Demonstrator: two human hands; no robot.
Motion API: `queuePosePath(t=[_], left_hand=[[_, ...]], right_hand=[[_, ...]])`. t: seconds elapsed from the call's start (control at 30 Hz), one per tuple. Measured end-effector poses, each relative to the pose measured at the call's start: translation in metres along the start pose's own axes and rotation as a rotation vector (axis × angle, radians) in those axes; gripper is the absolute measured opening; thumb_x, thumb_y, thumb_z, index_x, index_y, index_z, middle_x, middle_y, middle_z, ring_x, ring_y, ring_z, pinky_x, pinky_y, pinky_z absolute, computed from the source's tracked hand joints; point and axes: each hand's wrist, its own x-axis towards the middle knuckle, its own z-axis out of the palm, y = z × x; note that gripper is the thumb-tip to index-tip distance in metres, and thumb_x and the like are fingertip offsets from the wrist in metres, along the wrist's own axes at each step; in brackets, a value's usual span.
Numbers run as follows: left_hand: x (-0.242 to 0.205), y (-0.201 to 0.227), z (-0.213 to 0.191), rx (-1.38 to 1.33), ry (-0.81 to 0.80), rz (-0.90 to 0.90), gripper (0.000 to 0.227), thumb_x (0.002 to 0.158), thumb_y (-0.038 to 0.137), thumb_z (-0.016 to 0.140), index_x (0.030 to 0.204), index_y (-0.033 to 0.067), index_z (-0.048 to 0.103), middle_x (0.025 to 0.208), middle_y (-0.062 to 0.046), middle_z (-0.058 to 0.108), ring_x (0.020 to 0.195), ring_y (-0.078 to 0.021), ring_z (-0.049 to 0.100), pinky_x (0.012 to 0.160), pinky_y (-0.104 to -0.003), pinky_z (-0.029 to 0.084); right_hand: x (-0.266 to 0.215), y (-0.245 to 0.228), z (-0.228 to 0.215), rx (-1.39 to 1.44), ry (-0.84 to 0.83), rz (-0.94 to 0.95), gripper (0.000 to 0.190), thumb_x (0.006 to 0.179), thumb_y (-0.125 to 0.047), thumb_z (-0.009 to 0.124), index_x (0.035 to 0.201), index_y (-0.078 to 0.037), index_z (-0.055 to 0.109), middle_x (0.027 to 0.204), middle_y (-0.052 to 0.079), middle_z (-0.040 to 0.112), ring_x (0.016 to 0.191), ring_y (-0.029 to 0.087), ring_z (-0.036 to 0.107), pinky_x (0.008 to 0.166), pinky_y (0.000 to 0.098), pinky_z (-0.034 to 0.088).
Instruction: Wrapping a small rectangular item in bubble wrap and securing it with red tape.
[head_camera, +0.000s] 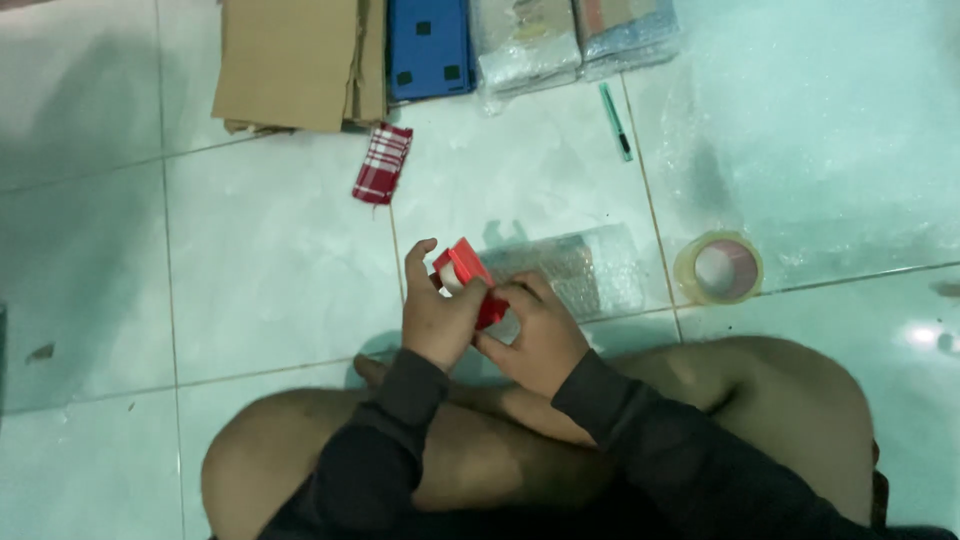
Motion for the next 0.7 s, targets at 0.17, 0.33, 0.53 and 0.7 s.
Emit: queuePosePath(t=[0.17, 0.33, 0.53, 0.7], left_hand=[[0.012, 0.011, 0.015, -0.038, -0.122, 0.064, 0.075, 0.082, 0.025, 0.068, 0.152, 0.0151, 0.043, 0.147, -0.035, 0.048, 0.134, -0.0483, 0.054, 0.111, -0.049, 0.045], [0.036, 0.014, 0.019, -0.136, -0.274, 0.09, 0.067, 0.091, 0.028, 0.058, 0.156, 0.0207, 0.042, 0.155, -0.033, 0.039, 0.136, -0.0483, 0.05, 0.109, -0.049, 0.045], [0.052, 0.0, 0.024, -0.216, -0.341, 0.076, 0.057, 0.103, 0.027, 0.04, 0.16, 0.0242, 0.038, 0.151, -0.026, 0.047, 0.124, -0.0351, 0.059, 0.096, -0.042, 0.057], [0.074, -0.027, 0.036, -0.288, -0.316, 0.132, 0.052, 0.106, 0.022, 0.041, 0.158, 0.0249, 0.04, 0.149, -0.026, 0.05, 0.113, -0.0336, 0.07, 0.094, -0.044, 0.06]], right_hand=[[0.016, 0.009, -0.01, -0.008, -0.015, 0.251, 0.039, 0.076, -0.013, 0.083, 0.106, 0.009, 0.071, 0.116, 0.024, 0.06, 0.095, 0.047, 0.07, 0.076, 0.0439, 0.065], [0.027, 0.042, -0.003, 0.038, 0.093, 0.274, 0.031, 0.071, -0.01, 0.086, 0.099, 0.0, 0.075, 0.113, 0.021, 0.06, 0.087, 0.041, 0.072, 0.068, 0.0388, 0.065], [0.033, 0.055, -0.007, 0.207, 0.034, 0.516, 0.022, 0.09, -0.02, 0.078, 0.103, -0.002, 0.077, 0.118, 0.017, 0.061, 0.108, 0.037, 0.069, 0.085, 0.0404, 0.063], [0.034, 0.061, -0.001, 0.308, 0.011, 0.644, 0.018, 0.097, -0.018, 0.071, 0.105, -0.005, 0.079, 0.111, 0.014, 0.07, 0.094, 0.023, 0.075, 0.083, 0.0359, 0.063]])
